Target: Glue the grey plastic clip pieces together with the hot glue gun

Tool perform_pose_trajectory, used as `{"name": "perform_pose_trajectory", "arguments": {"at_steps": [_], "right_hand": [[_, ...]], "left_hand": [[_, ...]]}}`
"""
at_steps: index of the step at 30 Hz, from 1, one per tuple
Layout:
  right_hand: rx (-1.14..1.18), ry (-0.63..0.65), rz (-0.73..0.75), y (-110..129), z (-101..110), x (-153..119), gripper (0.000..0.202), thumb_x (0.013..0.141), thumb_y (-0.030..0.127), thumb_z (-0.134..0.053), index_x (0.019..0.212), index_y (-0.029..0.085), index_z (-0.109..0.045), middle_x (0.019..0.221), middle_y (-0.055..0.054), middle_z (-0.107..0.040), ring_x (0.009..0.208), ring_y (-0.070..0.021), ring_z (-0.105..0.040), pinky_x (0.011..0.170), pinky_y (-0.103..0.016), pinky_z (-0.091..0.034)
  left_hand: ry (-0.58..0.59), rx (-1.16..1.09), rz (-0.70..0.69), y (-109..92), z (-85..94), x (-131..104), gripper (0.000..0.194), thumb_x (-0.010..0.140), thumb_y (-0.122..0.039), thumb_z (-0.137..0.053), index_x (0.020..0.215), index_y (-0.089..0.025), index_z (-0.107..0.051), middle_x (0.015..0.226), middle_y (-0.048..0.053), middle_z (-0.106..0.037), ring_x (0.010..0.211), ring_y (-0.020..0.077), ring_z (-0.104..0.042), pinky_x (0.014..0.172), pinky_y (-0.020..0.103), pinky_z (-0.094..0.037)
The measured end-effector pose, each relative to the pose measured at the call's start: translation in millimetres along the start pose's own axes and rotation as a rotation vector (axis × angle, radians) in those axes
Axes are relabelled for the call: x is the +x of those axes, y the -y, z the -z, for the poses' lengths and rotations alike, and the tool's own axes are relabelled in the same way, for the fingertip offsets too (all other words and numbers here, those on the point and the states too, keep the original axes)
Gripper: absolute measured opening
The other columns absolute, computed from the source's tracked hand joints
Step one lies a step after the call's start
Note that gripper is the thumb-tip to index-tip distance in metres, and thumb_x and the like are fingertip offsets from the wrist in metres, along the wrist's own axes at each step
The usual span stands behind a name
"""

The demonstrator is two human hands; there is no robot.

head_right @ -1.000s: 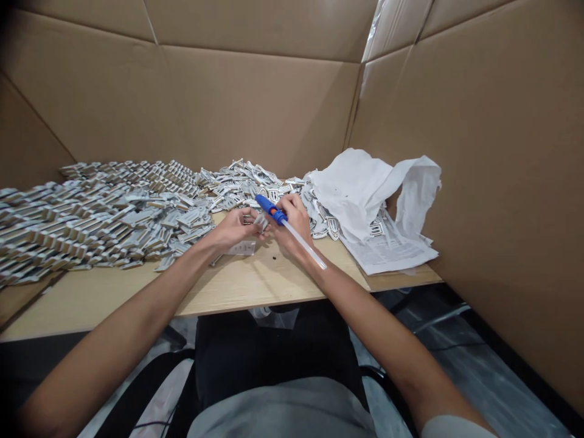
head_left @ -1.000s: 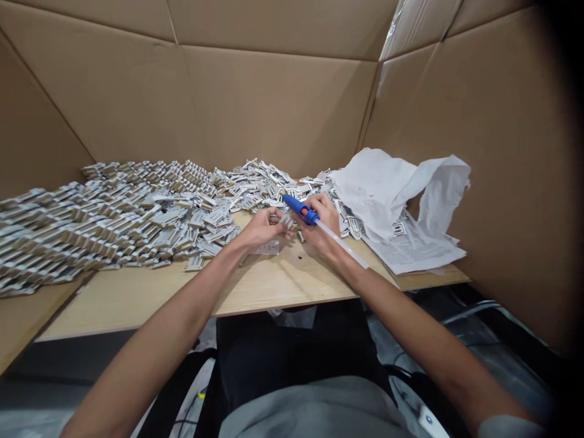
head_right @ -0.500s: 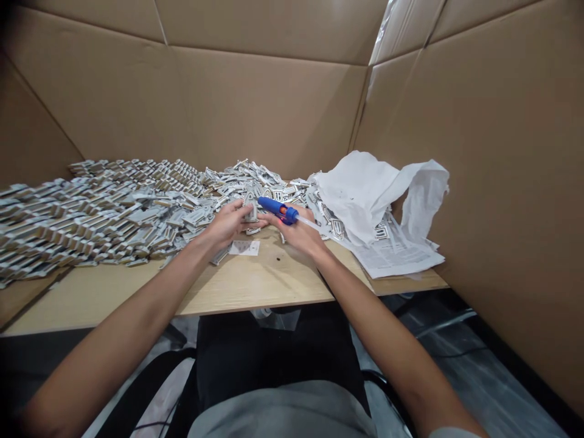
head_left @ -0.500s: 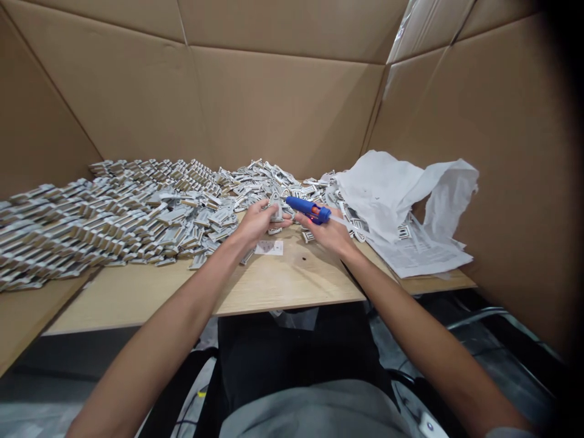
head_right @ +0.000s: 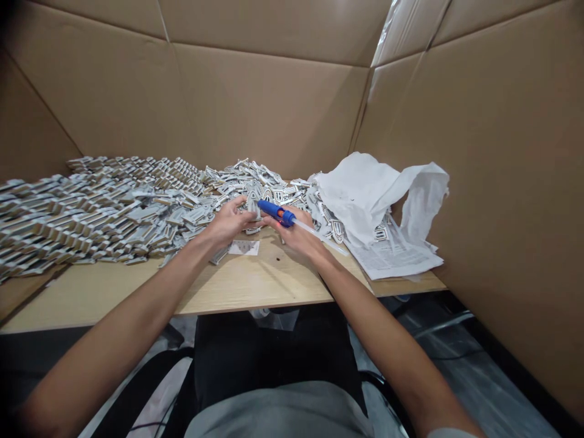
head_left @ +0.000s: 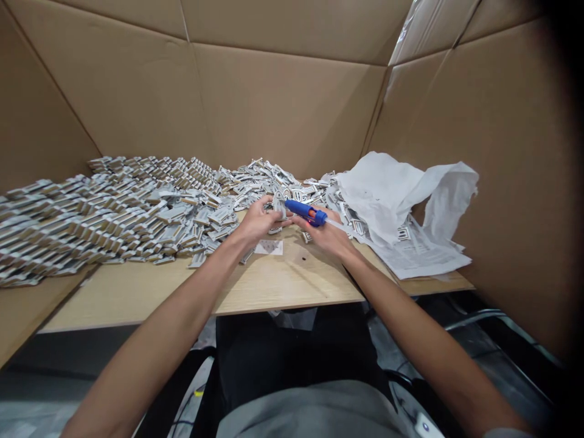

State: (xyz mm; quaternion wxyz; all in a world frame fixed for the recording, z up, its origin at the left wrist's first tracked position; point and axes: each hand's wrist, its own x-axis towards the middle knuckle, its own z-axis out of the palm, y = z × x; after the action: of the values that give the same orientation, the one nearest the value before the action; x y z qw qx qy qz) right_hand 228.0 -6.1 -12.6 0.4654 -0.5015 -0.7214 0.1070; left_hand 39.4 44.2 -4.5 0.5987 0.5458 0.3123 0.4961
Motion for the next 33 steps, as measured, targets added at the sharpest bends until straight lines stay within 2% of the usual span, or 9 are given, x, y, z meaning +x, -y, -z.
{"name": "perform_pose_trajectory", "arguments": {"at_steps": [7,17,25,28,33], "right_hand": [[0.037,0.036,0.027,-5.9,-3.2,2.2,0.032,0.092,0.059,-0.069,0.1,0.029,-0.077,0.096,-0.006,-0.078,0.091,-0.0308,-0.072,0.085,-0.048,-0.057],[-0.023,0.041,0.049,-7.8,-3.9,2.9,0.039,0.093,0.063,-0.066,0.088,0.026,-0.073,0.082,-0.006,-0.074,0.073,-0.0257,-0.065,0.071,-0.043,-0.052],[-0.053,0.008,0.136,-8.6,-7.0,1.1,0.042,0.095,0.063,-0.063,0.078,0.024,-0.064,0.079,-0.004,-0.067,0.072,-0.0212,-0.06,0.069,-0.036,-0.045],[-0.078,0.004,0.207,-8.0,-9.6,0.7,0.039,0.098,0.057,-0.063,0.079,0.023,-0.062,0.082,-0.004,-0.064,0.075,-0.0206,-0.058,0.072,-0.034,-0.044],[-0.081,0.013,0.278,-8.2,-11.3,0.5,0.035,0.099,0.051,-0.063,0.08,0.022,-0.057,0.082,-0.002,-0.059,0.074,-0.0185,-0.055,0.071,-0.032,-0.042]], "left_hand": [[0.014,0.043,-0.004,-0.4,1.5,-0.2,0.031,0.081,0.001,-0.062,0.105,-0.018,-0.056,0.082,0.005,-0.078,0.077,0.0194,-0.078,0.088,0.038,-0.062],[-0.003,0.045,-0.001,-3.0,-0.2,-2.2,0.032,0.082,0.002,-0.061,0.106,-0.018,-0.058,0.081,0.004,-0.077,0.071,0.016,-0.075,0.08,0.032,-0.061],[-0.004,0.099,-0.003,-5.5,-0.8,-2.6,0.029,0.083,0.003,-0.059,0.101,-0.019,-0.054,0.064,-0.002,-0.068,0.063,0.0146,-0.071,0.072,0.028,-0.058],[0.007,0.151,-0.038,-4.3,0.8,-2.0,0.029,0.083,0.001,-0.06,0.099,-0.02,-0.051,0.062,-0.004,-0.064,0.06,0.0143,-0.07,0.066,0.025,-0.055],[0.008,0.372,-0.201,1.1,8.5,-4.1,0.026,0.084,-0.004,-0.063,0.104,-0.019,-0.057,0.079,0.001,-0.071,0.063,0.0137,-0.067,0.057,0.021,-0.049]]}}
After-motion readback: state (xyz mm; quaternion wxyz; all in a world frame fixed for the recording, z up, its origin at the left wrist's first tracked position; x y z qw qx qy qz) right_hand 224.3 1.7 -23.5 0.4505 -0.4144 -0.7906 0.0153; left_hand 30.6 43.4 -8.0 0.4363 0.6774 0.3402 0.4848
